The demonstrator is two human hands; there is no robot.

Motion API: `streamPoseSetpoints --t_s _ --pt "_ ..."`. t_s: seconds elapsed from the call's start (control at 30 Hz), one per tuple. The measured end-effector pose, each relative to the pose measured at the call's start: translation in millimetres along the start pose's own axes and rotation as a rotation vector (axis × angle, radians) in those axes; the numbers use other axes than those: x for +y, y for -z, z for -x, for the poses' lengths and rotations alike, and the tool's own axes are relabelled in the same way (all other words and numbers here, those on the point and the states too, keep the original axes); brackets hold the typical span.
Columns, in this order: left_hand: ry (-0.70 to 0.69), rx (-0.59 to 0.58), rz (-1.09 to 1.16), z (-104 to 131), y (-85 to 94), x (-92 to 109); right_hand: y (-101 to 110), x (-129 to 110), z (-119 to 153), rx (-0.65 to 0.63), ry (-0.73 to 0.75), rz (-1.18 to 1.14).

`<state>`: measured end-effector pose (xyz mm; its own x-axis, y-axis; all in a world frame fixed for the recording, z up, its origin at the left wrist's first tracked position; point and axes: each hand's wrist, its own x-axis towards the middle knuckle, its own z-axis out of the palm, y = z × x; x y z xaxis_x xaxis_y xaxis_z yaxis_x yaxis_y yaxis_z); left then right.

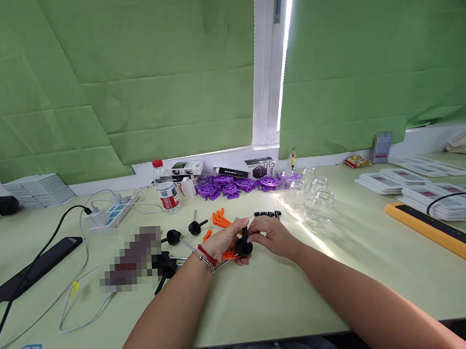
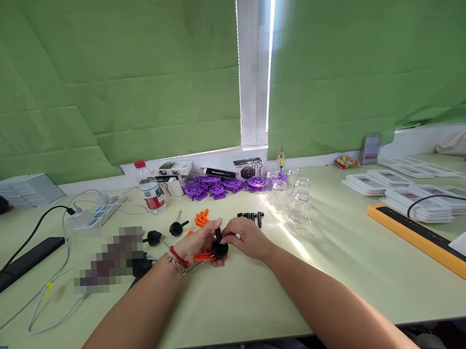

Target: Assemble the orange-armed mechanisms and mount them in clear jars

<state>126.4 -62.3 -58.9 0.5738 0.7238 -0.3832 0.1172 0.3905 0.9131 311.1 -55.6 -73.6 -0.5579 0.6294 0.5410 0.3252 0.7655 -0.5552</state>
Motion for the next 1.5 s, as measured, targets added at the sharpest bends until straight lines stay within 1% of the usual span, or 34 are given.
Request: streamPoseSetpoints --t_s 0.23,0.43,0.77,0.93,1.2,1.37,1.5 --pt "0.000 -0.010 0.004 -2.6 1.9 -0.6 -4.2 2.7 0.5 0.088 0.092 0.015" --pt "-0.009 -0.012 0.010 -0.9 0.6 -0.1 -6.5 4.8 1.5 0.079 0.073 -0.002" --pt "-0.009 -0.026 -0.001 -2.1 1.4 -0.5 -5.7 3.0 1.2 0.110 0.060 -0.028" --pt "-0.009 -0.029 -0.002 -2.2 1.7 -1.8 -7.3 4.5 1.5 0.108 0.019 -0.055" --pt "-0.013 0.002 -0.021 0.9 -1.0 0.4 -8.1 5.6 1.9 0.081 -0.119 -0.242" --pt "-0.003 0.000 -0.036 -0.6 0.0 0.3 -9.3 2.9 1.8 0.075 -0.163 -0.296" --pt "-0.008 0.003 -0.029 -0.9 1.0 -0.1 -10.9 1.9 0.7 0.081 -0.168 -0.308"
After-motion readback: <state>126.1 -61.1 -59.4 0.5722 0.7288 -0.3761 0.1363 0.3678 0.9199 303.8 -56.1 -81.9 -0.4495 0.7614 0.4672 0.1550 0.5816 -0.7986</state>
